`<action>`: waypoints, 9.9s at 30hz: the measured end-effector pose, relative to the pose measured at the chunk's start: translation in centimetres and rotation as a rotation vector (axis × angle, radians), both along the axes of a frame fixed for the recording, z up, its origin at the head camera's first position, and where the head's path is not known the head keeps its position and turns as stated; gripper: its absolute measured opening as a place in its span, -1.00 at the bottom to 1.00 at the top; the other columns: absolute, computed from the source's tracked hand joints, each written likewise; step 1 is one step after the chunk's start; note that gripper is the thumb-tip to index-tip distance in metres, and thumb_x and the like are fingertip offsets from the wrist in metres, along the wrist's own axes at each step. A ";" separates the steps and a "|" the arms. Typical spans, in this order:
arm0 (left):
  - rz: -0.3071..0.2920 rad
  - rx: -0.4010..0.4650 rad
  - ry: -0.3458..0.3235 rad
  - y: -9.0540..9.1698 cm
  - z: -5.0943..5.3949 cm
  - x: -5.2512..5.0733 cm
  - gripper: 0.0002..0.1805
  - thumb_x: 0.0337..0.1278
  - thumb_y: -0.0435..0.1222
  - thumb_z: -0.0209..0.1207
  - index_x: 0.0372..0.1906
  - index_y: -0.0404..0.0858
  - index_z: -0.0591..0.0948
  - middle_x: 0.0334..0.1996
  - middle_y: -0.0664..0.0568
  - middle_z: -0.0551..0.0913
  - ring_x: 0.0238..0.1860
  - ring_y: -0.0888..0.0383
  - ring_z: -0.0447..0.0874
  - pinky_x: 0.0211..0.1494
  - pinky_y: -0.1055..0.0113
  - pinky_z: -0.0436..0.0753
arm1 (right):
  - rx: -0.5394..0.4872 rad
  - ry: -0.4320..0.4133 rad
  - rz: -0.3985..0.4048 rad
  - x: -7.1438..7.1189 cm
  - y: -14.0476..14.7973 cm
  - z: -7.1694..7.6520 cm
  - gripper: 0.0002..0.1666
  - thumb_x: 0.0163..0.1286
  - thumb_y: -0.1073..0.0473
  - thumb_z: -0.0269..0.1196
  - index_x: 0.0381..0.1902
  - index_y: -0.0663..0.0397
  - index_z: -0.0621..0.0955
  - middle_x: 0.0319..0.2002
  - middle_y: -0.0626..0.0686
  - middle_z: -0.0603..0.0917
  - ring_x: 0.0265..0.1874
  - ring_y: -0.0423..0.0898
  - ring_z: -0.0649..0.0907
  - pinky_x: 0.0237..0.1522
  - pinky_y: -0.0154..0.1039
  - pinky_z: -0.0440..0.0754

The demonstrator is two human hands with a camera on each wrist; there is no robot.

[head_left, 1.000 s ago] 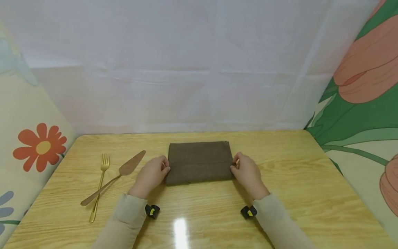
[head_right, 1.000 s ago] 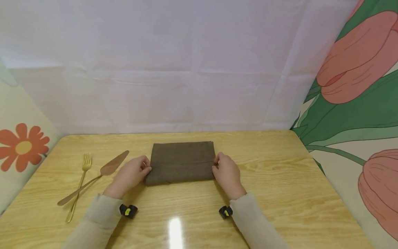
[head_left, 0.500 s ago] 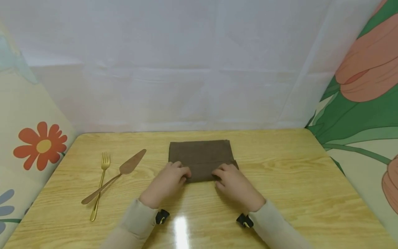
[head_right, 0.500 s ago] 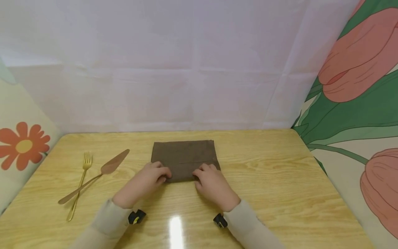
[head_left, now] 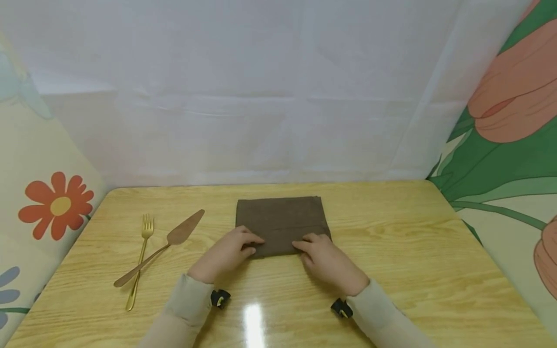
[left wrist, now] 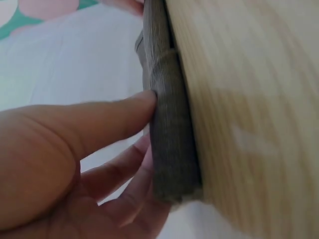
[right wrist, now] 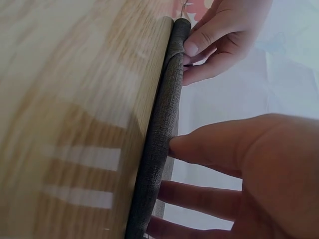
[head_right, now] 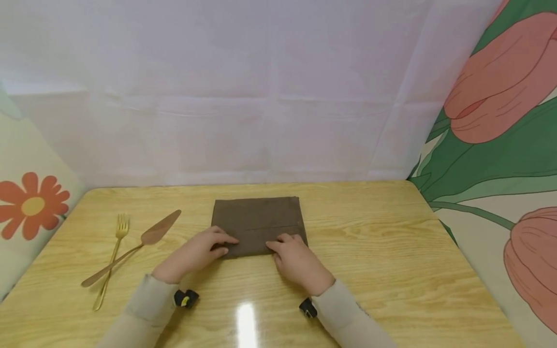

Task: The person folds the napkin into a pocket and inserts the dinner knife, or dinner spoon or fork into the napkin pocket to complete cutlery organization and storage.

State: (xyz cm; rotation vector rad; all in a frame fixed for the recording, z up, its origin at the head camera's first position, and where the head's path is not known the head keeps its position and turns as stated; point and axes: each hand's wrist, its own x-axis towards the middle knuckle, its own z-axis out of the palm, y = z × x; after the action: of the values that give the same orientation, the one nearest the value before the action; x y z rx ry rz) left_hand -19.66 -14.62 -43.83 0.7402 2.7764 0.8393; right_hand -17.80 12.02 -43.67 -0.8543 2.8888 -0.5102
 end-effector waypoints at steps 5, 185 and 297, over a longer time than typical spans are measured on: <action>0.018 0.101 -0.091 -1.3 -0.6 -0.9 -0.68 0.39 -0.42 0.19 0.18 -0.36 0.65 -0.02 -0.10 0.65 -0.02 -0.03 0.64 0.04 0.05 0.64 | -0.010 0.046 0.013 -0.2 0.2 -0.3 -0.62 0.50 0.27 0.19 0.21 0.27 0.62 0.08 0.24 0.64 0.04 0.18 0.63 0.14 0.09 0.57; 0.216 0.637 -0.304 -1.8 0.4 -3.9 -0.63 0.48 -0.44 -0.05 0.28 -0.45 0.43 0.13 -0.32 0.35 0.17 -0.26 0.52 0.19 0.04 0.64 | -0.578 -0.323 -0.420 -6.5 6.5 2.9 -0.67 0.44 0.44 0.13 0.12 0.19 0.43 -0.01 0.33 0.51 -0.50 0.01 0.70 -0.39 -0.08 0.72; 0.067 0.191 0.079 -2.4 1.1 -2.1 -0.86 0.37 -0.48 0.19 -0.17 -0.17 0.58 -0.17 -0.09 0.43 -0.21 0.05 0.44 -0.19 0.17 0.52 | -0.512 -0.086 0.074 -5.8 -5.1 -0.4 -0.85 0.45 0.13 0.33 -0.10 0.06 0.70 -0.15 -0.05 0.66 -0.20 -0.18 0.62 -0.11 -0.26 0.63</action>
State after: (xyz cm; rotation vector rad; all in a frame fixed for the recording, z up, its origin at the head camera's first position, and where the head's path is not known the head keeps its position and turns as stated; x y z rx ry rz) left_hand -21.80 -17.00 -42.72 0.7280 2.8325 1.1248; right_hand -23.63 6.89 -44.11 -0.9583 2.6664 -1.2761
